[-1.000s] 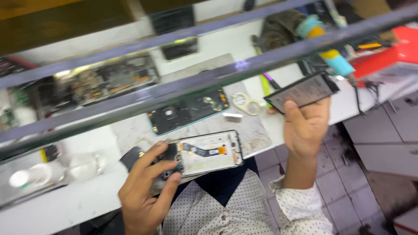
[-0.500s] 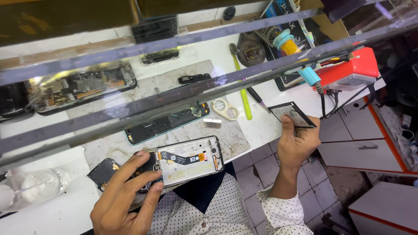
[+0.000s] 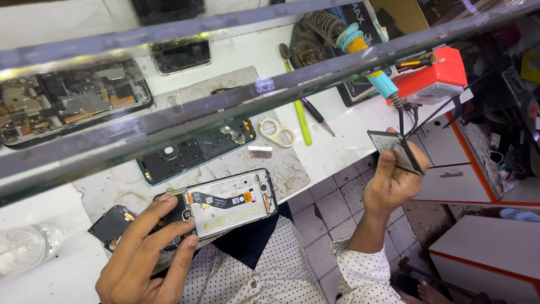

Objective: The person disassembles a smartphone, removes the battery, and cleans the screen with a card and spray. They handle the phone's internal components and use tools to manipulate parts before reassembling the device.

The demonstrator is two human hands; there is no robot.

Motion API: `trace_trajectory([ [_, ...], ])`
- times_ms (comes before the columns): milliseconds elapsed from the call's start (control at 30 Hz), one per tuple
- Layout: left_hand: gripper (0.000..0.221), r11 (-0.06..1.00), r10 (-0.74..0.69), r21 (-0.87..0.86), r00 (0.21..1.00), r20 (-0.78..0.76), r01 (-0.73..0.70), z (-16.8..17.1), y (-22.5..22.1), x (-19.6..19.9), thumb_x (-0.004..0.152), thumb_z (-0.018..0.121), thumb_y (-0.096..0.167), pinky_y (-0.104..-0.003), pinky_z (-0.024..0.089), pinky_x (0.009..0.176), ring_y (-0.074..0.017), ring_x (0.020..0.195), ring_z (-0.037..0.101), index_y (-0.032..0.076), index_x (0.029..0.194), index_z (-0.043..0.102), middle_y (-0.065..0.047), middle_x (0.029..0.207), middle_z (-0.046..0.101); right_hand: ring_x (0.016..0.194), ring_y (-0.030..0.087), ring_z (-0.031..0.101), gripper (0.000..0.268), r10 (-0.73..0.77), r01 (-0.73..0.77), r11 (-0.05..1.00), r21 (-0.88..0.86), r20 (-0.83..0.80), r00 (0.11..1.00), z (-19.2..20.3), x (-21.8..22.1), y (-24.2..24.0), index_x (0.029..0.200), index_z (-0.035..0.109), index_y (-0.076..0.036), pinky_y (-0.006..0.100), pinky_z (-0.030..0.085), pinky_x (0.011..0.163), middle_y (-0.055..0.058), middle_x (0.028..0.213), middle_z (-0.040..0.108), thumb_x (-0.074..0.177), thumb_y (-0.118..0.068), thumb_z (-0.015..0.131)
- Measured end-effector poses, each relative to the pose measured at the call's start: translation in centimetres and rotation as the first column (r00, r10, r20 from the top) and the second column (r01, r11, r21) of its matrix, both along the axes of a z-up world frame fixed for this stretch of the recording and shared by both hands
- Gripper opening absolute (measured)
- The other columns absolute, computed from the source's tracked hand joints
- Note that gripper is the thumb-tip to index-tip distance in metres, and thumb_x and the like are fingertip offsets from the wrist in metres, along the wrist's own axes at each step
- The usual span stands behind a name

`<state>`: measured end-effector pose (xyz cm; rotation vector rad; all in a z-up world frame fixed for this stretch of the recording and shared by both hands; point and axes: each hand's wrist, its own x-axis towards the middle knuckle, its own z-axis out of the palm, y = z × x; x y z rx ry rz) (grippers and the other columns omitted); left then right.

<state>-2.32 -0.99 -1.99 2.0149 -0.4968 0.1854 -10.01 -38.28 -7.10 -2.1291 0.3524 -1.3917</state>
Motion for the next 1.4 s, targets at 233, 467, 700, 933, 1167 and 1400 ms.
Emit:
trace_trajectory([
  [233,0.019,1.000,-0.029,-0.001,1.000,-0.005,0.029,0.1,0.1,0.2,0.079,0.080,0.007,-0.038,0.056,0.103,-0.0300,0.122,0.070,0.004,0.097,0.075,-0.018,0.122,0.071,0.129,0.036,0.065,0.029,-0.220,-0.002,0.909,-0.417,-0.483,0.848,2.9,1.2,0.5,0.135,0.064,-0.002,0.048,0.050,0.112,0.017,0.133,0.069,0.112,-0.017,0.059],
  [467,0.021,0.999,-0.044,0.006,0.999,0.031,0.043,0.8,0.0,0.6,0.077,0.081,0.006,-0.038,0.056,0.101,-0.0303,0.122,0.069,0.004,0.098,0.076,-0.017,0.123,0.071,0.141,0.037,0.054,0.050,-0.086,-0.221,0.903,-0.368,-0.659,0.747,4.4,0.3,-1.5,0.144,0.058,-0.004,0.051,0.034,0.124,0.020,0.144,0.061,0.109,-0.039,0.053],
  [700,0.021,0.998,-0.059,-0.002,0.998,0.035,0.059,0.8,0.0,0.4,0.079,0.080,0.007,-0.038,0.056,0.101,-0.0312,0.122,0.069,0.003,0.099,0.075,-0.017,0.125,0.070,0.150,0.039,0.040,0.072,0.001,-0.310,0.905,-0.291,-0.729,0.685,3.4,-0.1,-3.3,0.154,0.049,-0.003,0.054,0.025,0.125,0.022,0.157,0.049,0.108,-0.057,0.036],
  [933,0.018,0.992,-0.079,-0.095,0.994,0.079,0.087,1.3,0.4,0.5,0.087,0.075,-0.001,-0.040,0.056,0.102,-0.0355,0.126,0.066,0.002,0.105,0.071,-0.019,0.132,0.065,0.145,0.042,0.048,0.048,-0.028,-0.289,0.842,-0.455,-0.572,0.820,4.5,0.9,1.1,0.145,0.057,0.005,0.053,0.030,0.125,0.023,0.152,0.055,0.121,-0.036,0.049],
  [1167,0.044,0.996,-0.067,-0.057,0.995,0.073,0.071,0.9,1.1,0.4,0.081,0.052,-0.019,-0.043,0.055,0.106,-0.0391,0.133,0.062,0.000,0.118,0.067,-0.020,0.141,0.060,0.102,0.028,0.069,0.013,0.399,-0.530,0.830,-0.174,-0.479,0.782,6.7,2.9,11.1,0.108,0.074,-0.001,0.034,0.053,0.094,0.011,0.105,0.074,0.100,-0.010,0.078],
  [1400,0.047,0.994,-0.041,-0.099,0.999,-0.011,0.040,1.0,0.8,0.7,0.089,0.056,-0.016,-0.040,0.057,0.101,-0.0383,0.126,0.066,0.003,0.132,0.060,-0.019,0.140,0.061,0.082,0.025,0.069,0.018,0.645,-0.841,0.541,-0.004,-0.640,0.418,10.6,10.1,16.0,0.099,0.073,-0.003,0.036,0.052,0.072,0.008,0.092,0.074,0.082,-0.001,0.077],
])
